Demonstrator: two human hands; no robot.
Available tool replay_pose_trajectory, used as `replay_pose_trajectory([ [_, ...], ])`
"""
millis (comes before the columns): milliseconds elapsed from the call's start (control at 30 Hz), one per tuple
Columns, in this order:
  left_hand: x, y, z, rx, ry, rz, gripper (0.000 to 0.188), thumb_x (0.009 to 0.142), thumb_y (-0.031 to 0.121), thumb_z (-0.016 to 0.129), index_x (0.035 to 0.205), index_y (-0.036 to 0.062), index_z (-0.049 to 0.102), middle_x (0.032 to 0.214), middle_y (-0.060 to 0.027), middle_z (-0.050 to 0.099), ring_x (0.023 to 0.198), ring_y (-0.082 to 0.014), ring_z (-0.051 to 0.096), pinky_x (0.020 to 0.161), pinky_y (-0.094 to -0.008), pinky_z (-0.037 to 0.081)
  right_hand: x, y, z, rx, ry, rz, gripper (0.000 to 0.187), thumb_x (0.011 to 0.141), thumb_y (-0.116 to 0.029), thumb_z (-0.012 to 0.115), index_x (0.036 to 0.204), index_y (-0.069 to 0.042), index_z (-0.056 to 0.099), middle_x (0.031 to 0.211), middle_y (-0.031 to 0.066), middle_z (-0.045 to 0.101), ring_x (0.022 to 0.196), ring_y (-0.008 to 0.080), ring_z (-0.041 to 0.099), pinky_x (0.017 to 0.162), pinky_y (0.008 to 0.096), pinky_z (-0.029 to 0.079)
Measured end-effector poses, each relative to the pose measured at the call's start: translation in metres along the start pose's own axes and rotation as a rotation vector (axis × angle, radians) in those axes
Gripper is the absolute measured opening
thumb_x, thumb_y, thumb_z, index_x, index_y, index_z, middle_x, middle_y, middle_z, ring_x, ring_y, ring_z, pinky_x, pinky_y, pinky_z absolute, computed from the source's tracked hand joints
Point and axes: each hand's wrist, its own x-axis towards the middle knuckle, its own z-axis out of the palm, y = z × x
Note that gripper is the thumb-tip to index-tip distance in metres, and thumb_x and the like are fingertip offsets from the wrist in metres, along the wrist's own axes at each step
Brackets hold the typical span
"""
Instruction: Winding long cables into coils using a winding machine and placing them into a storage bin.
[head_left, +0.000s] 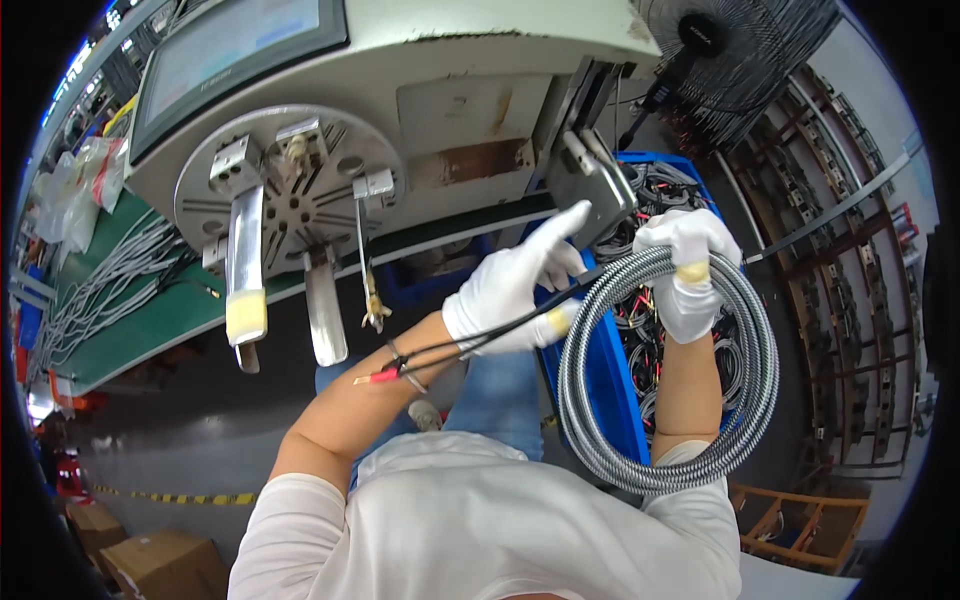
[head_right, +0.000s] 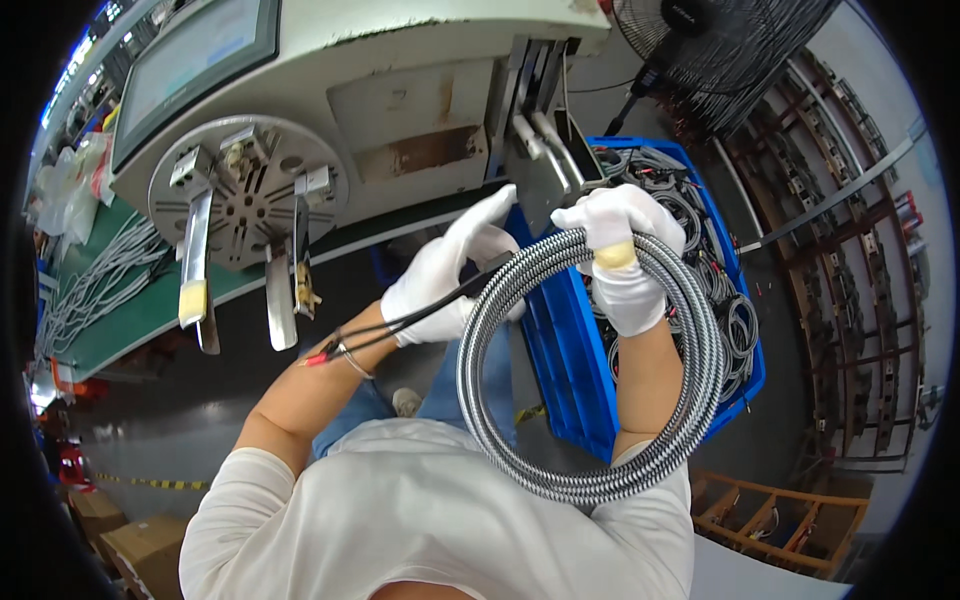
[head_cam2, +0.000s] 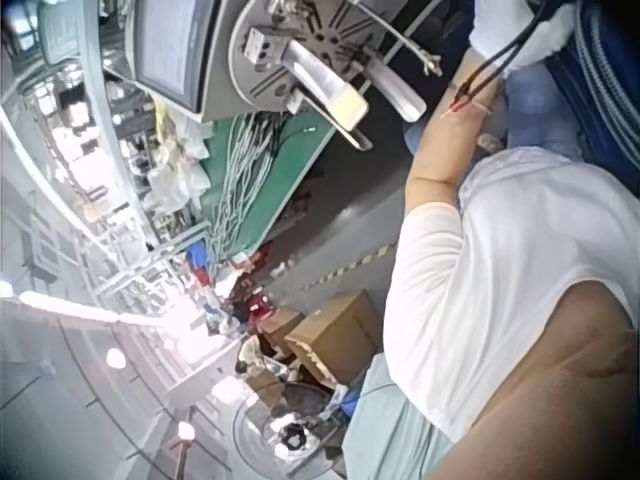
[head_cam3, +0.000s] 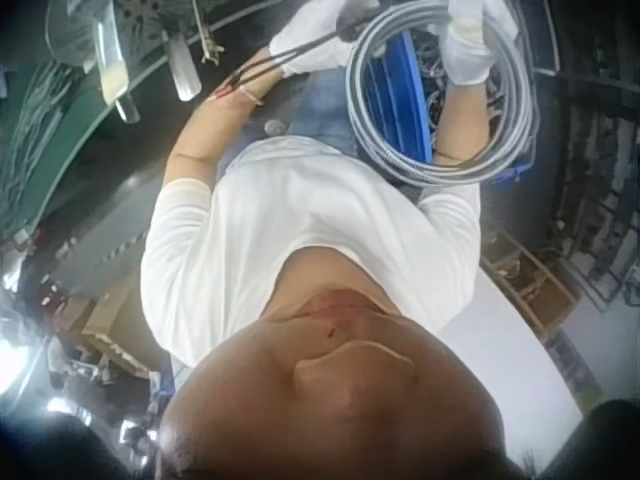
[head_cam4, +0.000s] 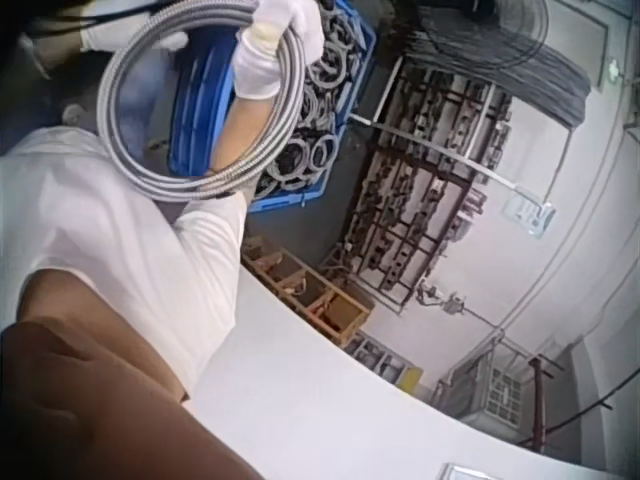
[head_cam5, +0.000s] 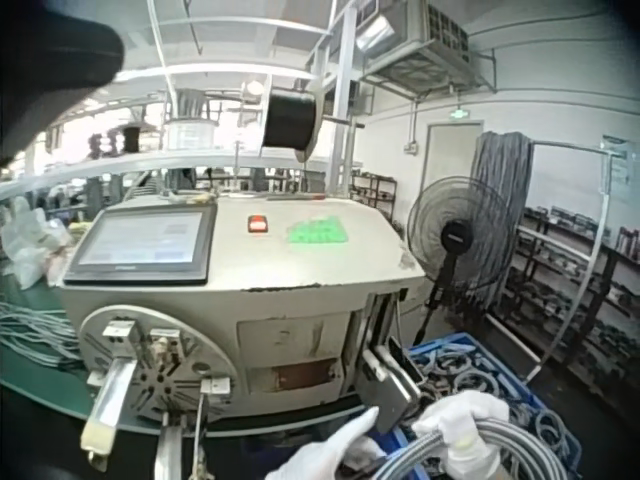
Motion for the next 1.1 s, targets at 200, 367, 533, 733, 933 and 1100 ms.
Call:
replay_pose_trajectory([
  [200,0.048,-0.018,0.009,0.223,0.337,0.488,0.040,0.075,0.017,0.073,0.109,0.0008,0.058,0.085,-0.0085,0.064,0.075,-0.0184,0.063,0.070,-0.0278,0.051,0.025,0.023,-0.006,0.163,0.001,0.326,0.016,0.085,-0.016,0.062,0.083,0.000,0.064,0.074,0.0054,0.062,0.060,0.0128,0.057,0.058,0.0237,0.045],
  [367,0.105,-0.050,-0.006,0.299,0.557,0.473,0.023,0.080,0.016,0.068,0.093,0.0025,0.056,0.081,-0.0087,0.064,0.073,-0.0180,0.063,0.066,-0.0278,0.050,0.061,0.112,0.007,-0.374,-0.051,-0.007,0.011,0.081,-0.011,0.060,0.083,-0.001,0.065,0.076,0.0088,0.065,0.067,0.0178,0.061,0.066,0.0287,0.048],
  [533,0.128,-0.079,-0.014,0.159,0.655,0.288,0.022,0.081,0.020,0.067,0.091,0.0037,0.055,0.080,-0.0108,0.065,0.071,-0.0222,0.065,0.064,-0.0301,0.050,0.053,0.193,0.023,-0.699,-0.058,-0.277,0.014,0.081,-0.009,0.055,0.086,-0.002,0.066,0.084,0.0110,0.067,0.077,0.0271,0.063,0.071,0.0353,0.049],
  [733,0.131,-0.090,-0.019,0.362,0.669,0.241,0.024,0.080,0.023,0.068,0.091,0.0061,0.056,0.078,-0.0140,0.065,0.073,-0.0308,0.064,0.063,-0.0352,0.050,0.057,0.223,0.045,-0.270,0.124,-0.074,0.016,0.080,-0.011,0.056,0.088,-0.001,0.066,0.087,0.0109,0.067,0.077,0.0296,0.062,0.073,0.0357,0.049],
  [933,0.131,-0.101,-0.018,0.309,0.671,0.264,0.023,0.080,0.022,0.068,0.091,0.0064,0.056,0.078,-0.0132,0.065,0.072,-0.0320,0.064,0.063,-0.0361,0.050,0.053,0.229,0.038,-0.394,0.095,-0.066,0.020,0.082,-0.016,0.056,0.091,-0.001,0.065,0.093,0.0129,0.066,0.087,0.0308,0.060,0.081,0.0386,0.046],
  [1100,0.124,-0.083,-0.005,0.088,0.685,0.278,0.025,0.079,0.022,0.069,0.093,0.0051,0.057,0.086,-0.0157,0.065,0.076,-0.0308,0.064,0.067,-0.0346,0.050,0.057,0.155,0.019,-0.780,-0.243,-0.068,0.023,0.085,-0.019,0.054,0.095,-0.001,0.065,0.099,0.0151,0.065,0.093,0.0316,0.059,0.086,0.0411,0.045],
])
